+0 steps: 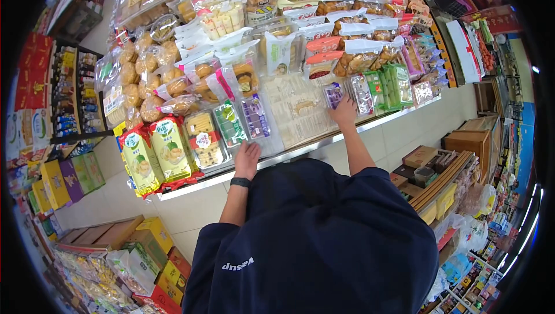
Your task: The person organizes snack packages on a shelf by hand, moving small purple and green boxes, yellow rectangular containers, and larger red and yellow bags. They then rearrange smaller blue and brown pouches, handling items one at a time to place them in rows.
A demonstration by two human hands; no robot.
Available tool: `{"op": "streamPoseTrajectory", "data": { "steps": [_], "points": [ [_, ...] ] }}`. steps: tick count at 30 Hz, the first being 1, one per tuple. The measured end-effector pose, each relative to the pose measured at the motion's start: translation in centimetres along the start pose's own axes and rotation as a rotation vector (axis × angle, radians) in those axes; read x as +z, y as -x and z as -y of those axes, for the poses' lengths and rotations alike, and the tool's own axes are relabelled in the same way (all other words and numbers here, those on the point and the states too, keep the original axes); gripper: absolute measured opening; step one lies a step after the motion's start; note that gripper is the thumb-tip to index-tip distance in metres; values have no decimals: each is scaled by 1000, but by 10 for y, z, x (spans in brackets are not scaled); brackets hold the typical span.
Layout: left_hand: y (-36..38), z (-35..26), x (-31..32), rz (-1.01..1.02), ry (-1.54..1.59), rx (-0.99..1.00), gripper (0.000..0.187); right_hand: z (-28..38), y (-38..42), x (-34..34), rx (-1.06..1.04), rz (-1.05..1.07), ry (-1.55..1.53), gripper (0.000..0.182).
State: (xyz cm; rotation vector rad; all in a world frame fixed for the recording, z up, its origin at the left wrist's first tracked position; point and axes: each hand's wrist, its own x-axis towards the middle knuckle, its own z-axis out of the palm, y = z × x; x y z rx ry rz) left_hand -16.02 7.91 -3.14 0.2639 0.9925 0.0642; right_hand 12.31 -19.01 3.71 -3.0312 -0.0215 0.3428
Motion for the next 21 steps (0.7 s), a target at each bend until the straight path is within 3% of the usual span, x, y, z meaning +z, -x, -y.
{"op": "streamPoseTrajectory", "data": {
  "steps": [6,8,10,14,21],
  "points": [
    [-9,12,-3,63,17,-19,56,29,14,5,-63,70,-144,103],
    [-7,11,1,42,26,-18,53,65,35,20,-223,61,-235,102],
    [-6,11,3,35,21,-20,50,124,68,8,-246,230,-276,104],
    [-7,10,3,54,2,-16,42,202,106,11,-372,336,-245,113],
    [5,9,13,81,0,18,38,221,115,51,-422,306,-267,111]
  ]
}}
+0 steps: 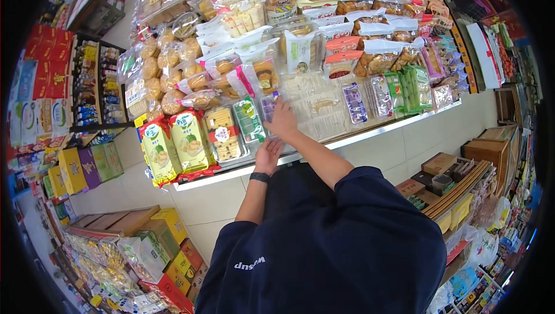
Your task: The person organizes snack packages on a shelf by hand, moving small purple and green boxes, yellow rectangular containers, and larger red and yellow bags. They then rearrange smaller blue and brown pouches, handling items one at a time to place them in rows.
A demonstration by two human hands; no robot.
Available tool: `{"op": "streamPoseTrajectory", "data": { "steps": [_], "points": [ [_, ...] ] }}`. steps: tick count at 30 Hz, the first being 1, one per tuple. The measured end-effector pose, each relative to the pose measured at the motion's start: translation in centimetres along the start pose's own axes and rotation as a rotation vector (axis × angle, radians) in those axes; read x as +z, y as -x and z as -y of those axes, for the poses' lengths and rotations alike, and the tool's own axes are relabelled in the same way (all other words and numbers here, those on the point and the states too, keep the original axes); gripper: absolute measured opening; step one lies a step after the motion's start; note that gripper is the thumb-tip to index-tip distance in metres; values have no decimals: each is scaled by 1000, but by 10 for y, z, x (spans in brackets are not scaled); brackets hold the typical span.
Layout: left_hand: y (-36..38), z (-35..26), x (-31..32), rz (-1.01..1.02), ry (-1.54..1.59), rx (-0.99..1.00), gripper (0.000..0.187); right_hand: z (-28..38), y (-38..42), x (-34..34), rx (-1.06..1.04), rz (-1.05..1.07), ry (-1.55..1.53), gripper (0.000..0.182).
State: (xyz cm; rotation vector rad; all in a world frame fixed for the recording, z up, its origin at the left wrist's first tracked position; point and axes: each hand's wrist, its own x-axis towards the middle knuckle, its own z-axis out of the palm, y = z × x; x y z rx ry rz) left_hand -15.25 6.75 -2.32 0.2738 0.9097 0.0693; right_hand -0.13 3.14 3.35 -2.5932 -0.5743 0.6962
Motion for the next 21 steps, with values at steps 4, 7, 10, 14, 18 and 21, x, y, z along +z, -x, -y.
{"op": "streamPoseTrajectory", "data": {
  "steps": [4,7,10,14,18,21],
  "points": [
    [0,2,0,23,5,12,38,-12,2,-7,-81,-17,-50,102],
    [-1,1,1,-10,8,9,31,-36,-1,-11,-176,-88,-71,95],
    [-4,1,-2,-12,18,-6,30,-85,-11,-27,-100,-354,81,88],
    [-3,2,-4,-14,33,1,35,-181,-17,-85,134,-489,243,83],
    [-4,2,-3,-17,32,12,36,-239,-12,-113,388,-314,249,95],
    [-3,0,-3,-8,37,7,36,-240,-13,-115,378,-230,246,100]
  ]
}}
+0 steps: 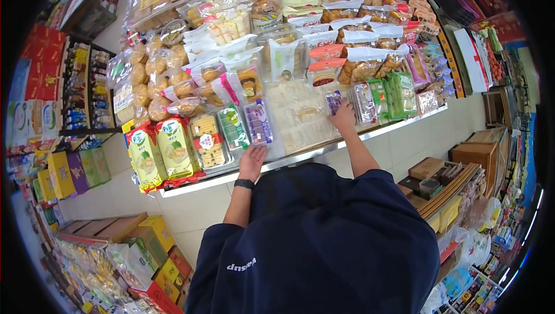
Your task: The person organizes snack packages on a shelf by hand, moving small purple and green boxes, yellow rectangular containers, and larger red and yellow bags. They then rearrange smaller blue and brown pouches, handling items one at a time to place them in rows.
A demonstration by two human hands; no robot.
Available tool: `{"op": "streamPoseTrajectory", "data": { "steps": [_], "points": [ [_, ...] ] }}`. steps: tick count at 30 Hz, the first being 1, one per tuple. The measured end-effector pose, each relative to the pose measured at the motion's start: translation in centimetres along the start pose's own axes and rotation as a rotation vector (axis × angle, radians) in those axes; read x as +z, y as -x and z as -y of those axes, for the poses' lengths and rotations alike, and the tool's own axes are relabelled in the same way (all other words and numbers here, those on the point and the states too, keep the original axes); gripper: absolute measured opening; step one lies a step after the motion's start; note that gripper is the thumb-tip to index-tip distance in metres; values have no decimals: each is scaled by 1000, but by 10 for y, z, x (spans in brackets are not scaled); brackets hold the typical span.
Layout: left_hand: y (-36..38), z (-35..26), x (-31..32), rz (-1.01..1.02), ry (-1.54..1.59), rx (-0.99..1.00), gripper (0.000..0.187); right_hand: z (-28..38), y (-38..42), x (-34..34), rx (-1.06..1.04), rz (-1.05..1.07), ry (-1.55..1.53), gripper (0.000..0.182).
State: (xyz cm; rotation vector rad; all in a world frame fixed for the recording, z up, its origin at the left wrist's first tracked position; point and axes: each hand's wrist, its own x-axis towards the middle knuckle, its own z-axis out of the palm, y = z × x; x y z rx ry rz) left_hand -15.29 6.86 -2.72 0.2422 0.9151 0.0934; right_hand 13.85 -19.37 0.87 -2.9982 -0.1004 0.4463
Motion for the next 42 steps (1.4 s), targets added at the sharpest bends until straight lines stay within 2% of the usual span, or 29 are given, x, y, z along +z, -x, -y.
{"op": "streamPoseTrajectory", "data": {
  "steps": [2,4,6,8,12,17,24,27,29,32,34,36,38,40,42],
  "points": [
    [0,0,0,-2,-9,3,36,12,6,0,-38,48,-67,104],
    [1,0,1,-6,-10,6,36,59,33,-13,-56,139,-211,107],
    [0,1,2,-6,-17,6,36,105,64,-11,-244,168,-287,111],
    [-3,2,-1,-6,-28,8,35,158,95,-22,-355,275,-251,113],
    [-5,3,-3,-29,-25,23,38,224,117,-11,-427,268,-211,110],
    [-2,5,-2,-3,-5,35,44,241,116,21,-460,226,-190,102],
    [-3,8,-7,35,-48,46,39,237,122,15,-472,245,-179,101],
    [5,4,6,-74,-74,22,42,215,110,3,-407,282,-202,98],
    [-1,5,-2,-62,-83,9,44,190,98,-9,-372,286,-258,96],
    [-1,4,-1,-54,-81,15,41,115,55,-29,-302,-93,-166,86],
    [0,6,0,-62,-95,8,39,54,24,-67,-222,-193,-83,83],
    [1,7,4,-69,-103,5,38,-10,-4,-76,-146,-382,-87,87],
    [-2,16,2,-72,-106,11,38,-44,-14,-104,32,-244,4,94],
    [-7,23,-1,-68,-112,-10,37,-81,-35,-95,27,-169,-62,99],
    [-12,34,7,-82,-107,-43,39,-83,-39,-86,9,-76,-83,104]
  ]
}}
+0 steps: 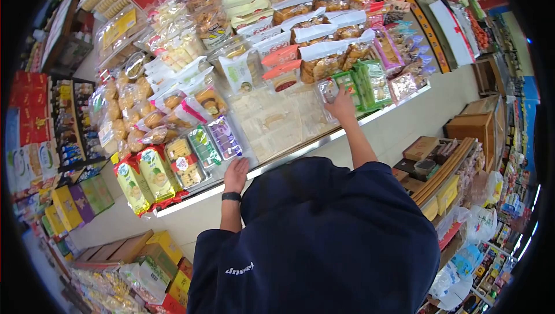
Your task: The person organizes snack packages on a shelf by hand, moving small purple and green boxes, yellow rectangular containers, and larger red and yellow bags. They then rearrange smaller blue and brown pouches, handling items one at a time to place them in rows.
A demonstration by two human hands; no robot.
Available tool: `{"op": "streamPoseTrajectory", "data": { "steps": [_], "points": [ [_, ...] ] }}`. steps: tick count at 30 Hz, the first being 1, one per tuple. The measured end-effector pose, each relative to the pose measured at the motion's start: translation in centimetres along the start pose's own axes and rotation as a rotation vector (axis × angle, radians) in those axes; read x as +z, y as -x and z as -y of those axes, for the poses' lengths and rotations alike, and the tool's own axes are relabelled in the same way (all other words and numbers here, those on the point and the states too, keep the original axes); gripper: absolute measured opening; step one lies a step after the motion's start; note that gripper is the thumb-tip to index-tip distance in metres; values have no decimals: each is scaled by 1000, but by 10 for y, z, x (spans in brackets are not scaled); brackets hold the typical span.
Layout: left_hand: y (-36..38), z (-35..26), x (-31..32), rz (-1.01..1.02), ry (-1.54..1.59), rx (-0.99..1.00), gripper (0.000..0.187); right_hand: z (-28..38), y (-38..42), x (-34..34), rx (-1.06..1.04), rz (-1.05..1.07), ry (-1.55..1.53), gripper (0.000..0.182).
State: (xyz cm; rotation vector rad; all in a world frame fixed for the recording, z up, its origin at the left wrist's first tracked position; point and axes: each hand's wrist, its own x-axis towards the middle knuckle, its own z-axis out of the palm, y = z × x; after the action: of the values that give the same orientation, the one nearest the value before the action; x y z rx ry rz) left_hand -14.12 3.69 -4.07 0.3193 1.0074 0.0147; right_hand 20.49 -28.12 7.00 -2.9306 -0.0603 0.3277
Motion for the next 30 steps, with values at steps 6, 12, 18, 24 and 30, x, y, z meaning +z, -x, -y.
{"op": "streamPoseTrajectory", "data": {
  "steps": [6,12,18,24,30],
  "points": [
    [3,34,52,41,-20,-54,46,25,5,-8,-4,99,40,114],
    [27,46,87,66,-119,-63,34,133,66,29,-353,357,-82,115],
    [41,41,106,-49,-76,-25,49,222,85,79,-486,538,-91,114],
    [13,49,96,-63,22,26,49,230,97,118,-514,473,34,114],
    [-9,55,93,-52,-19,6,31,201,81,81,-457,553,-32,104]
  ]
}}
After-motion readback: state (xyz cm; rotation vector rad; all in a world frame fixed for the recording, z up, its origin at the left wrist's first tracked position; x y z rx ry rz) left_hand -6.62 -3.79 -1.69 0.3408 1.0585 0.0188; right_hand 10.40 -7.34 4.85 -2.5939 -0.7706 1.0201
